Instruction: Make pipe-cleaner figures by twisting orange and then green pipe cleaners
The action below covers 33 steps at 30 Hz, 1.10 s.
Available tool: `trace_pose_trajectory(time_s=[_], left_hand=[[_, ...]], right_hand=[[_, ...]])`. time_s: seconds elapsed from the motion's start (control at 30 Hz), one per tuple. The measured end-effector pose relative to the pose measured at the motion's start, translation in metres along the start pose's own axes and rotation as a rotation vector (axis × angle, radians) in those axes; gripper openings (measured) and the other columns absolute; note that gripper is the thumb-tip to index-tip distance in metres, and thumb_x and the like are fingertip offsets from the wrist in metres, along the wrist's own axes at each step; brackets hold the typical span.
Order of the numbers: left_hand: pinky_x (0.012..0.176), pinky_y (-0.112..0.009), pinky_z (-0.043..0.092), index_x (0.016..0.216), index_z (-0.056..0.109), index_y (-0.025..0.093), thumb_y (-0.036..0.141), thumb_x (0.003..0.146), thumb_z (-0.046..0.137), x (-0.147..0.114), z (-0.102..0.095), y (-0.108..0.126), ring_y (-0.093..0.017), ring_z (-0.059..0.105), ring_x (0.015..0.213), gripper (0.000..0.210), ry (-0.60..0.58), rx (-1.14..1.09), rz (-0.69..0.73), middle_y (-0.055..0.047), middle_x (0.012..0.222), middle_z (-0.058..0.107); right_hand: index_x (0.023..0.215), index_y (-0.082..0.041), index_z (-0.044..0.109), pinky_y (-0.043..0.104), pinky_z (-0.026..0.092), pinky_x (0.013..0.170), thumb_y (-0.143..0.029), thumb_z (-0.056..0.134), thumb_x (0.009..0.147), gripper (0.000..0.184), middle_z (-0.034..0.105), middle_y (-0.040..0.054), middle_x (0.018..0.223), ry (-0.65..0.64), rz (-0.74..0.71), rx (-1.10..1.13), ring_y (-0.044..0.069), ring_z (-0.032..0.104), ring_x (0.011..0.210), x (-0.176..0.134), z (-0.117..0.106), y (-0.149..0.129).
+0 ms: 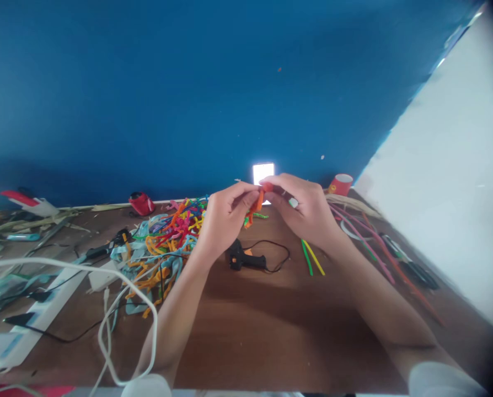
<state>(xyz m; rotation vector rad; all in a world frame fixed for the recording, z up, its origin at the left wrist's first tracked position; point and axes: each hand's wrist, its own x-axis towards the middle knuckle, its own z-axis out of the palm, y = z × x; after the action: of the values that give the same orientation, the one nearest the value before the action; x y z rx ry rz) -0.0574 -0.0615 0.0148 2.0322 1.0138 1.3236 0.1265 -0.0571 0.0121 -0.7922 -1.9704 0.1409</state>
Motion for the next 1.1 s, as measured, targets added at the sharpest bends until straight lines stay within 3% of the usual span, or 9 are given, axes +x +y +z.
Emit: trace_pose_trajectory(time_s=[0.1, 0.37, 0.5, 0.73, 0.83, 0.9, 1.0, 1.1], left_hand=[[0.068, -0.025, 0.051, 0.092, 0.074, 0.019, 0.040, 0.093, 0.061, 0.002, -0.003, -0.002, -0.015, 0.065, 0.075, 0.025, -0.006, -0.090, -0.023, -0.003, 0.083, 0.073], [0.076, -0.025, 0.055, 0.098, 0.067, 0.017, 0.034, 0.083, 0.075, 0.003, -0.001, -0.006, -0.015, 0.070, 0.086, 0.025, -0.066, -0.321, -0.052, -0.005, 0.093, 0.075], [0.081, -0.028, 0.056, 0.105, 0.065, 0.018, 0.030, 0.083, 0.074, 0.002, -0.001, -0.001, -0.017, 0.071, 0.092, 0.026, -0.092, -0.332, -0.069, -0.006, 0.099, 0.074], [0.078, -0.026, 0.056, 0.096, 0.063, 0.018, 0.030, 0.083, 0.074, 0.004, -0.020, -0.003, -0.015, 0.070, 0.089, 0.021, 0.116, -0.202, -0.005, -0.004, 0.095, 0.074], [0.082, -0.028, 0.056, 0.096, 0.060, 0.019, 0.029, 0.086, 0.072, 0.007, -0.031, -0.006, -0.016, 0.071, 0.094, 0.018, 0.168, -0.237, 0.042, -0.005, 0.098, 0.074], [0.084, -0.029, 0.056, 0.102, 0.060, 0.021, 0.029, 0.087, 0.071, 0.007, -0.036, -0.007, -0.016, 0.071, 0.094, 0.020, 0.187, -0.249, 0.065, -0.004, 0.098, 0.073], [0.084, -0.029, 0.057, 0.112, 0.061, 0.023, 0.029, 0.088, 0.071, 0.007, -0.038, -0.005, -0.016, 0.071, 0.095, 0.027, 0.196, -0.206, 0.097, -0.005, 0.100, 0.074], [0.083, -0.028, 0.057, 0.105, 0.068, 0.021, 0.027, 0.089, 0.069, 0.006, -0.038, -0.002, -0.016, 0.071, 0.095, 0.017, 0.207, -0.139, 0.141, -0.005, 0.103, 0.074]], right_hand=[[0.116, -0.020, 0.066, 0.029, 0.047, 0.075, -0.023, 0.050, 0.100, 0.022, 0.069, 0.0051, 0.095, -0.023, -0.051, 0.009, 0.016, 0.061, 0.083, -0.001, -0.001, -0.002], [0.128, -0.026, 0.064, 0.028, 0.047, 0.067, -0.017, 0.045, 0.099, 0.036, 0.064, 0.0037, 0.086, -0.049, -0.148, -0.040, 0.015, 0.057, 0.072, -0.004, -0.003, 0.000], [0.131, -0.026, 0.056, 0.029, 0.049, 0.069, -0.015, 0.050, 0.091, 0.042, 0.067, 0.0031, 0.093, -0.046, -0.082, -0.082, 0.015, 0.060, 0.074, -0.008, -0.003, -0.005], [0.126, -0.022, 0.037, 0.030, 0.044, 0.067, -0.009, 0.050, 0.084, 0.046, 0.063, 0.0051, 0.098, -0.064, 0.026, 0.112, 0.016, 0.060, 0.077, -0.008, 0.014, 0.007], [0.121, -0.018, 0.042, 0.029, 0.040, 0.064, -0.016, 0.047, 0.087, 0.034, 0.065, 0.0070, 0.097, -0.264, 0.150, -0.060, 0.016, 0.059, 0.073, -0.008, 0.018, 0.023], [0.113, -0.017, 0.052, 0.030, 0.039, 0.065, -0.025, 0.046, 0.092, 0.023, 0.067, 0.0095, 0.095, -0.554, 0.189, -0.254, 0.020, 0.062, 0.078, -0.011, 0.019, 0.033], [0.102, -0.016, 0.059, 0.032, 0.040, 0.068, -0.034, 0.051, 0.091, 0.022, 0.069, 0.0141, 0.102, -0.984, 0.155, -0.387, 0.026, 0.066, 0.089, -0.020, 0.029, 0.038], [0.105, -0.018, 0.060, 0.032, 0.042, 0.066, -0.035, 0.055, 0.089, 0.024, 0.071, 0.0126, 0.104, -1.065, 0.140, -0.381, 0.028, 0.069, 0.092, -0.030, 0.049, 0.032]])
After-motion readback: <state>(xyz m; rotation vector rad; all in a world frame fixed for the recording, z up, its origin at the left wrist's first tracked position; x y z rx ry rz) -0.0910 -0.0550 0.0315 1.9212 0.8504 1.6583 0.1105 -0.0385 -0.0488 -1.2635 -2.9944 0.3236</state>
